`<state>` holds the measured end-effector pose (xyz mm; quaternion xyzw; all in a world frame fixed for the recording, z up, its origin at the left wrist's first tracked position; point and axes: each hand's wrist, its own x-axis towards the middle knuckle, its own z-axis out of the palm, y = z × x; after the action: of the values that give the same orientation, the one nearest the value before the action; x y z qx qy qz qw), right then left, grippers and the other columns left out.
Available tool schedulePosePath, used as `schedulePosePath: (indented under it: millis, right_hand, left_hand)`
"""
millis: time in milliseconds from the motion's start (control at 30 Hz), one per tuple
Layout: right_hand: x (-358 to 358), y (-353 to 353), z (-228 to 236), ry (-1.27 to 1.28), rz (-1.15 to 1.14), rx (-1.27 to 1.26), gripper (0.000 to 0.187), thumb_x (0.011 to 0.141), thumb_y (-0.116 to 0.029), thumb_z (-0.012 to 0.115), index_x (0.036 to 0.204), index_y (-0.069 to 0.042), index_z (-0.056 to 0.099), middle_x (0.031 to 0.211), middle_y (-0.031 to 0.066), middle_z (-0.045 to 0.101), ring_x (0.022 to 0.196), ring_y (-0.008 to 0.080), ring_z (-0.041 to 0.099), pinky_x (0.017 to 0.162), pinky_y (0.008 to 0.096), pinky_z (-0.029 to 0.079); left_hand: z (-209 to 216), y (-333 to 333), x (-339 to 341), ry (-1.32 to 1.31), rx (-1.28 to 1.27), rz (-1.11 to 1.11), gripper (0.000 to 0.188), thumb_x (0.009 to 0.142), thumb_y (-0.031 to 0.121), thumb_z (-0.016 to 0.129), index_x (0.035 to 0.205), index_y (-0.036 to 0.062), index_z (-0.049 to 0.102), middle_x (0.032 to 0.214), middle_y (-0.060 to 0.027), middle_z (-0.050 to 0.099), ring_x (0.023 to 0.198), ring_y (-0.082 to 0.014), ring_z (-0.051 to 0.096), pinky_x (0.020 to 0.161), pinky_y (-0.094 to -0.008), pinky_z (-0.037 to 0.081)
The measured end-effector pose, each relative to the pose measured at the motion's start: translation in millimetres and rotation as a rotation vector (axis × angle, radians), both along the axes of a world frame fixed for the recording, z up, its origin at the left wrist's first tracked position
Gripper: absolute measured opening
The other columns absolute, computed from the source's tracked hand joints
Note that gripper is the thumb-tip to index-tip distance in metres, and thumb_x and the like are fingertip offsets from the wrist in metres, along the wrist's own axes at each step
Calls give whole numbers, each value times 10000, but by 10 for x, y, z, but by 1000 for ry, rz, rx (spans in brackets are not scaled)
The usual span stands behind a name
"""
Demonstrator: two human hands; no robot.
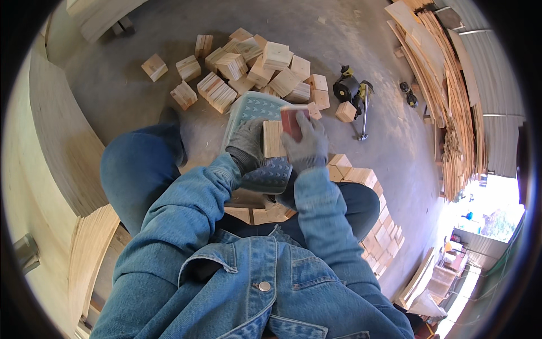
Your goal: The person sits on the floor and sands small wooden blocks one by one using a sanding block. They hold each block in one hand and rub the sanding block over its surfaces, then place the finished block into a growing stack nearby.
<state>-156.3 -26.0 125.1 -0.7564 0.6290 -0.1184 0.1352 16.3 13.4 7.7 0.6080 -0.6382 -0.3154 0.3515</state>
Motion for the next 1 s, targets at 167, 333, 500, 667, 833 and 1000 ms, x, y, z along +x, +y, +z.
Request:
schedulePosePath:
  millis: [167,333,500,667,833,1000]
  right_hand:
    - [119,-420,-31,-7,-10,2,754,834,-424,853,1498,-150,621,1488,238,577,1350,438,579,1145,500,474]
    - [-106,334,-68,42,73,-114,813,794,-393,889,1509,-119,617,1504,259,550,1354,462,560,1168,537,445]
    - [-255,979,9,67,161,-54,761,822,-377,866,1508,-165,613,1516,235,509,1307,477,563,1098,582,462]
    - [-69,639,43,101,196,-78,716,834,-387,839,1483,-167,632,1511,230,525,1290,473,577,1083,579,479]
    - [340,-106,122,79,114,-17,701,833,-401,826,1473,-180,646,1511,218,553,1313,441,590,1102,554,482]
    - [332,-25,86,109,109,-65,726,840,-443,827,1489,-177,638,1513,210,545,1320,441,579,1112,557,474]
  left_hand:
    - [-185,-36,-20,37,-37,4,857,730,338,896,1462,143,497,1382,-173,581,1346,-405,535,1214,-488,394]
    - [41,-2,-27,-24,-75,-1,833,696,303,942,1400,96,548,1318,-176,630,1254,-390,599,1123,-463,477]
    - [-35,33,-34,-2,-71,2,843,733,407,897,1432,119,524,1363,-176,595,1310,-397,558,1174,-495,423]
    - [-217,-19,-47,50,-38,-30,853,757,446,875,1457,129,505,1406,-180,570,1346,-401,534,1207,-497,394]
    - [-354,-93,-43,53,-46,-16,826,769,406,882,1454,129,512,1398,-190,579,1350,-396,538,1207,-487,400]
    - [-366,-109,-22,69,-39,-48,792,796,395,870,1456,131,522,1394,-197,593,1348,-395,544,1205,-485,400]
